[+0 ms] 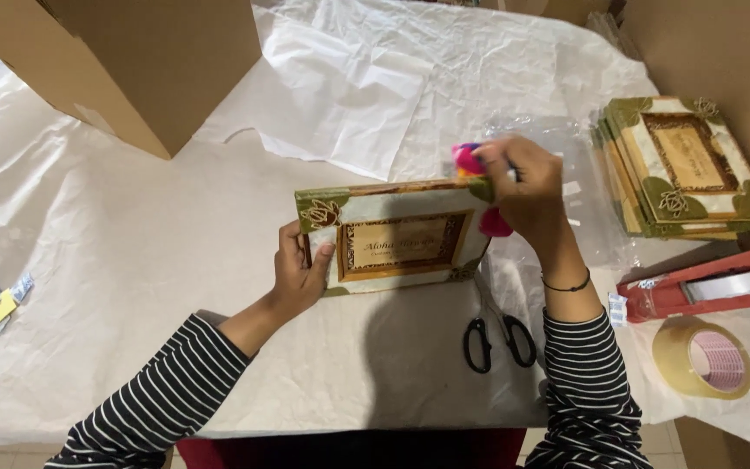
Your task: Cleaning and decorating picture frames using a small applicator tool and scissors.
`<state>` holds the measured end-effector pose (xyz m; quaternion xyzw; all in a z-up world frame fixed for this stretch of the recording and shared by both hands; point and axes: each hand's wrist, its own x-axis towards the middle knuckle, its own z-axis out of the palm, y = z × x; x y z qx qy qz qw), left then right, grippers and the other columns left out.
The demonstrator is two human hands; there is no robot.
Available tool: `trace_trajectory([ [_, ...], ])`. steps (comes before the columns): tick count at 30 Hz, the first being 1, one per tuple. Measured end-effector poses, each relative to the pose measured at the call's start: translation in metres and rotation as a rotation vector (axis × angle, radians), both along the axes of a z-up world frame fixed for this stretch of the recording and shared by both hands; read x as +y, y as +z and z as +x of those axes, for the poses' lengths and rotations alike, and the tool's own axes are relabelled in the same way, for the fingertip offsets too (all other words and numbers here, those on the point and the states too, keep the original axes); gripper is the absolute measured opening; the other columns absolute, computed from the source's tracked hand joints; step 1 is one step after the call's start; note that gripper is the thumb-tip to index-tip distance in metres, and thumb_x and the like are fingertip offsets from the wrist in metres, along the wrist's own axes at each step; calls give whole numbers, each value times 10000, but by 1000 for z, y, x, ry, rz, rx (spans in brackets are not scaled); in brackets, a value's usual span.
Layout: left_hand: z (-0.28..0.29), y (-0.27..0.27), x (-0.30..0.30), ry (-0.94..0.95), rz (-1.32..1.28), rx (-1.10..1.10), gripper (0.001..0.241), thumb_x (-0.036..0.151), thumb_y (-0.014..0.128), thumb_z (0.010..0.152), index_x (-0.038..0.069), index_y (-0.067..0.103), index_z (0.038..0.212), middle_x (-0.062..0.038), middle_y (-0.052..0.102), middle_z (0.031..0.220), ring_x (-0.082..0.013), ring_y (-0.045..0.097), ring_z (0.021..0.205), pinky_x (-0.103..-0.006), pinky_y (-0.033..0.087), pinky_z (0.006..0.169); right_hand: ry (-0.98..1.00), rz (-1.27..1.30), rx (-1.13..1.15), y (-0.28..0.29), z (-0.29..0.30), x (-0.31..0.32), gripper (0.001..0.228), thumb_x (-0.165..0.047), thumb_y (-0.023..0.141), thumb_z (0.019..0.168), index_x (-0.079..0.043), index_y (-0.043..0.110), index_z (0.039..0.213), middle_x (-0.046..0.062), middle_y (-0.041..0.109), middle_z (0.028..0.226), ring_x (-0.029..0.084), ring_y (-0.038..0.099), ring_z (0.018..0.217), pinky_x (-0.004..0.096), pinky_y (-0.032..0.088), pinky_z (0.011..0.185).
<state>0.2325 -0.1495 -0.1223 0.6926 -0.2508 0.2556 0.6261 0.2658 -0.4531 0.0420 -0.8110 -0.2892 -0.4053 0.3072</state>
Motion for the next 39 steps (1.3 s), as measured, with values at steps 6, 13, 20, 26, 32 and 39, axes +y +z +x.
trace_trajectory([
  [6,0,3,-2,-3,-7,-15,342,119,606,1009,8,427,1278,-137,682,953,-169,655,874,-322,511,776,-29,-215,28,-38,18,-22,514,-181,672,1103,-69,522,624,112,475,497,351,527,459,386,448,480],
  [13,1,-3,2,-25,12,-63,345,129,603,1019,8,408,1277,-152,657,955,-198,663,883,-340,518,782,-27,148,269,-40,20,-31,473,-101,706,1090,-124,700,617,38,537,479,173,496,460,303,472,584],
  [20,-3,1,1,-34,15,-85,363,149,629,1005,10,411,1260,-150,669,960,-162,656,866,-321,517,785,-54,424,283,-13,7,-39,452,-186,582,1180,-57,644,752,56,522,605,128,471,591,287,427,662],
  [26,-4,4,1,-68,-14,-13,390,254,543,1058,15,359,1306,-144,606,1149,-189,627,1005,-322,519,840,-55,132,289,-3,-8,-12,278,-132,448,1144,-74,584,910,55,581,839,169,567,735,263,469,674],
  [32,-3,10,0,-41,22,-49,355,159,600,1017,5,398,1266,-152,630,901,-179,625,821,-340,495,759,-181,-422,16,-16,-8,-5,476,-390,590,1142,-101,607,764,64,503,626,301,568,566,405,498,605],
  [39,3,3,-3,-44,53,-146,354,156,624,997,15,418,1247,-122,650,976,-169,643,857,-316,517,799,-217,-448,156,-5,-21,-15,642,-394,409,1175,-135,433,588,47,397,477,305,480,439,334,436,500],
])
